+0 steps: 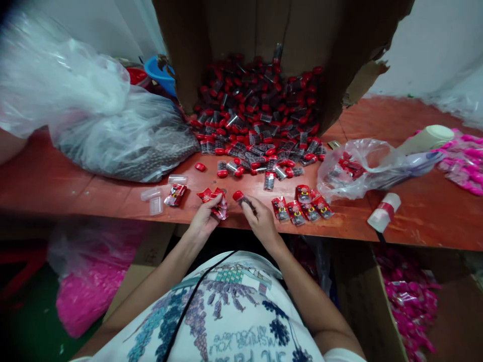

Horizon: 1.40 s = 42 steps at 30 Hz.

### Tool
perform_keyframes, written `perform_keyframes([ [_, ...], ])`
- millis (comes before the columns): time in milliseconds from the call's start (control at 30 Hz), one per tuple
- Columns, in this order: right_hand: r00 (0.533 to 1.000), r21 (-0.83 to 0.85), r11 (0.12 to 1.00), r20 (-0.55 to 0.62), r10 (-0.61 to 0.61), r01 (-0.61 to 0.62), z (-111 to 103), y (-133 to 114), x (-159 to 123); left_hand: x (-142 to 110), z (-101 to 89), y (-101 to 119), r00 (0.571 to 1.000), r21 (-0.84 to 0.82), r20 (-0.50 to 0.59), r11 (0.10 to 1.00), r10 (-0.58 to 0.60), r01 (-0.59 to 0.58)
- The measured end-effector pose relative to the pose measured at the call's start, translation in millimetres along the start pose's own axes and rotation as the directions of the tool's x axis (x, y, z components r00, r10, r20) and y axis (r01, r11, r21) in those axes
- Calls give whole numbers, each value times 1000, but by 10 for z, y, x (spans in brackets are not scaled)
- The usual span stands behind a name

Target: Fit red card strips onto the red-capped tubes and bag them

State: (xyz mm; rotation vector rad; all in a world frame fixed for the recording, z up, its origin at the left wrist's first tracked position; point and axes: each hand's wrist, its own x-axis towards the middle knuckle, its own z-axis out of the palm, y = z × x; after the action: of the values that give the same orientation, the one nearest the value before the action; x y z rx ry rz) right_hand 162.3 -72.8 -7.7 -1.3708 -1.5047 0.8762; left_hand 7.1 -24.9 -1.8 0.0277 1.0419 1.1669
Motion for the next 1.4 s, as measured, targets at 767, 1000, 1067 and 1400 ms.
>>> perform_keyframes([
  [767, 994, 113, 994, -105, 3, 9, 9, -87, -224, -27, 96, -143, 992, 47, 62, 993, 107, -110],
  [1000, 992, 173, 981, -75, 100, -85, 55, -46, -198, -115, 142, -168, 980, 85, 93, 979, 177, -185],
  [1067, 983, 262, 950, -29, 183, -169, 65, -22, -195, -131, 151, -174, 971, 94, 96, 969, 220, -229],
  [1400, 961, 383, 886, 13, 277, -260, 33, -6, -178, -222, 155, -171, 939, 225, 275, 935, 209, -274],
])
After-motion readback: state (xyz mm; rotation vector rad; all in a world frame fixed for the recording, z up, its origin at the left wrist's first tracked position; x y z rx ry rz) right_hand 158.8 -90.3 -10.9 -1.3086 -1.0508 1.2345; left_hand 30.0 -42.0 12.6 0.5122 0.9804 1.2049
